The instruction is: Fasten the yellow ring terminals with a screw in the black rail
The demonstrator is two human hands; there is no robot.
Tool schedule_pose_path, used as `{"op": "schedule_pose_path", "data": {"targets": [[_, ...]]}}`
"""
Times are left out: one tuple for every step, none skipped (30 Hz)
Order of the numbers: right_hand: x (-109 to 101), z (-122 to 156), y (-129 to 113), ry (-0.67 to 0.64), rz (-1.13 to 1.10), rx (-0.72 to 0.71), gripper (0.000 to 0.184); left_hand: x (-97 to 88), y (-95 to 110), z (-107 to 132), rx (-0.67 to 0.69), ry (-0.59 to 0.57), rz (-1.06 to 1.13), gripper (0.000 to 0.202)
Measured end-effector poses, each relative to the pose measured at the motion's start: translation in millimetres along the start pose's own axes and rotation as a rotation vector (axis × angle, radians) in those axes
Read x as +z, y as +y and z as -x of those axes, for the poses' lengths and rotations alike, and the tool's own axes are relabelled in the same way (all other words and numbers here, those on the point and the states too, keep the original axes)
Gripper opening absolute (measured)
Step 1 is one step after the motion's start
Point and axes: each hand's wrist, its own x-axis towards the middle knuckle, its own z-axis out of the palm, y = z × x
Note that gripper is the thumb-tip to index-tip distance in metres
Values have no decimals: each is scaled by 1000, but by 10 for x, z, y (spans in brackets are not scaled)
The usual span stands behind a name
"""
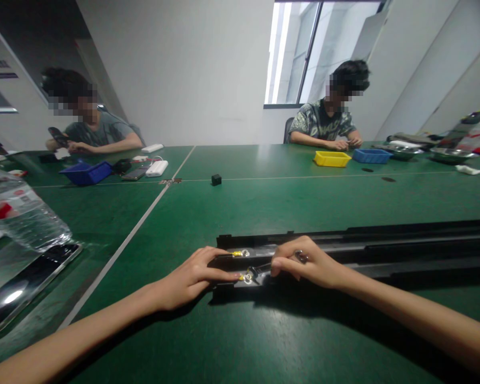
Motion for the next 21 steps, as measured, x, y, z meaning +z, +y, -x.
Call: {"op": "schedule_pose_path", "data": {"targets": [[-1,-1,0,2,2,-2,36,-1,0,-1,-1,-2,1,43],[-2,-2,2,0,2,-2,36,-1,0,-3,-2,-2,1,43],[-3,-2,6,-6,2,-2,37,-2,1,-5,-4,-1,1,43],[-3,-2,11,-14,3,-1,37,-2,3,-6,-7,-2,0,43],[-3,-1,15,-20,4,-2,37,-3,6,-7,-11,-3,-1,43],[-3,-1,19,-23,5,-3,37,-4,9,-8,-14,-5,-1,43],[-2,-1,21,-22,7,-6,37,-5,14,-8,-18,-8,-1,43],[-1,-1,22,-18,5,-8,36,-6,18,-8,-21,-11,0,43],[0,-3,21,-13,1,-10,36,-8,23,-8,-23,-12,0,43],[0,-5,19,-7,-5,-12,36,-10,27,-8,-23,-11,0,42],[1,-7,16,-2,-14,-13,37,-12,31,-8,-23,-10,-1,41],[0,-9,13,0,-15,-14,37,-13,33,-9,-21,-8,-1,41],[0,-11,11,0,-16,-8,38,-13,34,-10,-19,-7,-2,40],[-1,-11,9,-2,-13,-3,38,-13,33,-11,-15,-4,-3,40],[-3,-11,9,-5,-8,-1,37,-12,31,-12,-11,-1,-4,40],[-4,-11,10,-8,-1,-3,37,-11,29,-13,-8,2,-4,40],[-5,-10,11,-11,6,-11,36,-9,26,-14,-7,4,-5,41],[-6,-10,12,-14,12,-21,36,-8,23,-13,-6,5,-5,41],[-6,-10,12,-13,17,-30,36,-8,22,-13,-5,5,-4,42],[-6,-11,12,-12,19,-35,36,-8,21,-12,-5,3,-4,42],[-5,-12,10,-11,19,-37,36,-9,21,-12,-8,0,-5,43]]}}
